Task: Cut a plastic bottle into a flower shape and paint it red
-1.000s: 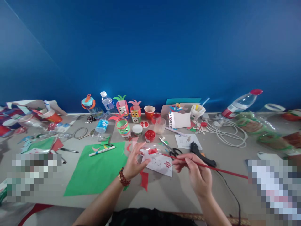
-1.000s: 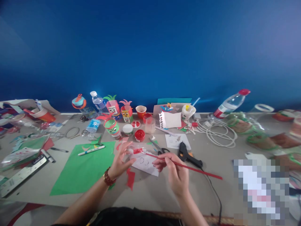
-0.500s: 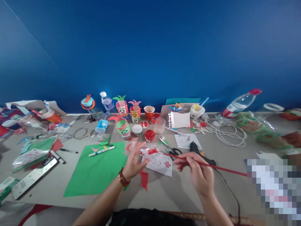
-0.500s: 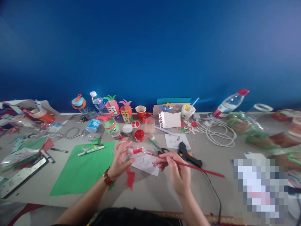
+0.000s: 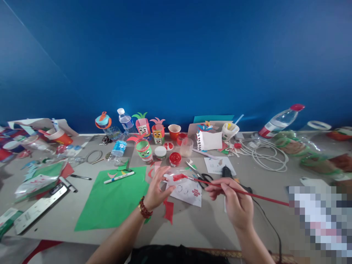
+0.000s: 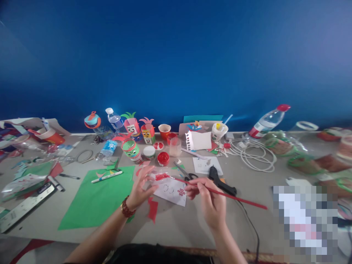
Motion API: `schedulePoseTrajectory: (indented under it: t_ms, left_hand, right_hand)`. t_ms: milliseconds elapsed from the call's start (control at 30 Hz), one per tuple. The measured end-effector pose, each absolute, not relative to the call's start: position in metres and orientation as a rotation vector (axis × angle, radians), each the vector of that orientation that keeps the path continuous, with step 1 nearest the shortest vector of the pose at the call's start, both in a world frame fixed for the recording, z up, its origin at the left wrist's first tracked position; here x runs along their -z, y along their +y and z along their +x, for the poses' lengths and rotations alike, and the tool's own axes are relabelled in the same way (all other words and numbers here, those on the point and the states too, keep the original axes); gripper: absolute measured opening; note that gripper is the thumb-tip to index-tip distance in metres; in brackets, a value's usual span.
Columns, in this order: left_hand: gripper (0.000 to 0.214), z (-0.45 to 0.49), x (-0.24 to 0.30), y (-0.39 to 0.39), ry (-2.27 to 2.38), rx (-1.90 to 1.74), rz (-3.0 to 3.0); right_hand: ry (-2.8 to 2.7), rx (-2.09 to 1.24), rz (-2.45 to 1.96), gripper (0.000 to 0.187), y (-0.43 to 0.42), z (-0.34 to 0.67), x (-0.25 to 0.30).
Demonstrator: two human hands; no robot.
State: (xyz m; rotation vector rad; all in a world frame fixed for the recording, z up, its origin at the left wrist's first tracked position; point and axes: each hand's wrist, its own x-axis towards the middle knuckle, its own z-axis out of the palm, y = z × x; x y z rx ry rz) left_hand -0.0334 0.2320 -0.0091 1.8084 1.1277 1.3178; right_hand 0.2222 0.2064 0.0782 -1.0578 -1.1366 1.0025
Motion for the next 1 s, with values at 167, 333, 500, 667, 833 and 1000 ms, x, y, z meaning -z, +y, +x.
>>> schedulePoseTrajectory:
  t_ms: [167,333,500,667,833,1000]
  left_hand:
    - [0.064,-0.033,0.008,0.232,1.109,-1.306,1.819]
    - [0.063,-0.034,0.007,0.232,1.118,-1.309,1.841]
    - [0.064,-0.035,0.006,0.232,1.146,-1.288,1.835]
    - [0.065,-0.034,0.006,0.232,1.139,-1.271,1.847]
    - [0.066,-0.034,0.005,0.232,1.136,-1.278,1.869]
    - [0.064,-0.035,0.004,0.232,1.146,-1.274,1.857]
  right_hand:
    - [-1.123,-1.018,-1.022,0.023,0.204,0.223,-0.078]
    - [-1.132,-1.100,-0.989,0.024,0.204,0.206,-0.087]
    - [-1.158,-1.049,-1.029,0.024,0.206,0.209,-0.088]
    - [-1.142,-1.045,-1.018,0.024,0.205,0.216,-0.083]
    - [-1.161,-1.101,-0.986,0.023,0.205,0.205,-0.086]
    - [-1.184,-1.035,-1.035,0.023,0.207,0.210,-0.087]
